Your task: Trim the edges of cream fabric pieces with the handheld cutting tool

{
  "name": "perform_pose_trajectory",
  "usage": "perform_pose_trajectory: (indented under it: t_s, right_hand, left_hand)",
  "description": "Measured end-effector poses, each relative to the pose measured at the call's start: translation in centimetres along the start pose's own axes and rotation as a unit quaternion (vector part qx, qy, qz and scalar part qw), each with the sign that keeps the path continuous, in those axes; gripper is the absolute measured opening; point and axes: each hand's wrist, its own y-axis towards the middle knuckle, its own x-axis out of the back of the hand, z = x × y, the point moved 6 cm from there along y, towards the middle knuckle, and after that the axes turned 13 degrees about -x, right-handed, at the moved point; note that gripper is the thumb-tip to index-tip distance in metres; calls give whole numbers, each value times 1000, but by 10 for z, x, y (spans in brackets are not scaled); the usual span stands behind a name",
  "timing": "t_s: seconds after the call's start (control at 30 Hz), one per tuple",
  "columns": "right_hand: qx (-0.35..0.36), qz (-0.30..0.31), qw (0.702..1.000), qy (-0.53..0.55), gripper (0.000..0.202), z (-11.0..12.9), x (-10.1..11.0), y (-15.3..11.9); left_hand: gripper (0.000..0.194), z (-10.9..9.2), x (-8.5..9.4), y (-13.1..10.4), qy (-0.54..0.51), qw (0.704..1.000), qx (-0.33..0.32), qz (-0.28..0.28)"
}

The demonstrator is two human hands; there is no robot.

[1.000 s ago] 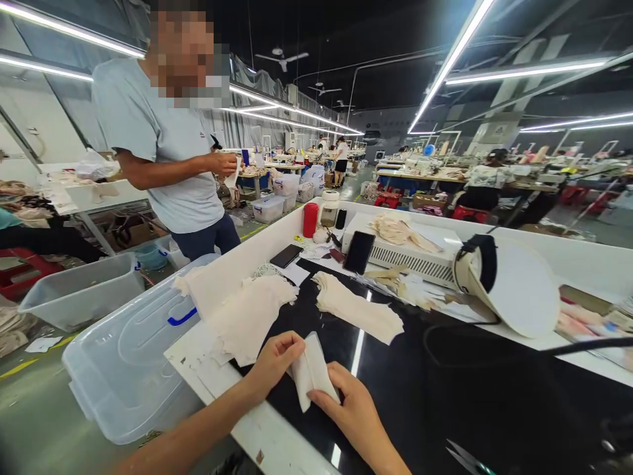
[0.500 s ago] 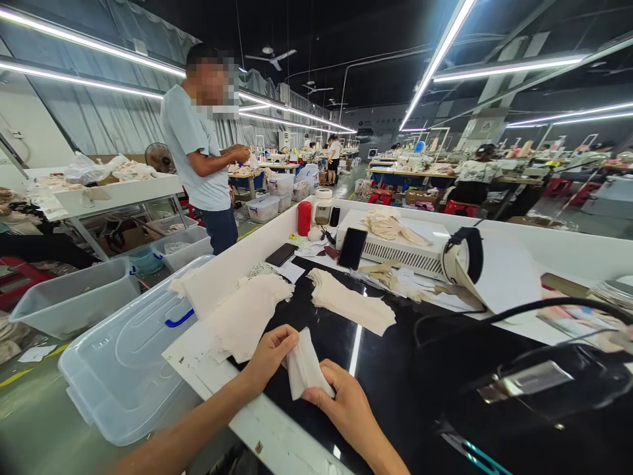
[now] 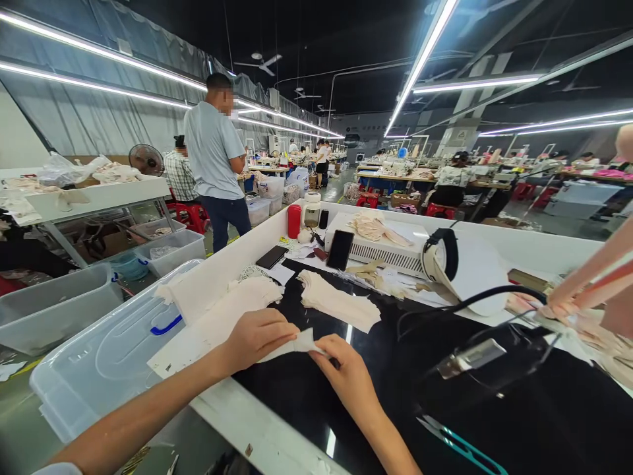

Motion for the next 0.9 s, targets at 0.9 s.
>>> perform_pose_trajectory:
  t_s: [0.9]
  right_hand:
    - [153, -174, 919, -318, 55, 3, 8, -37]
  left_hand:
    - [23, -3, -85, -46, 102, 973, -141, 149]
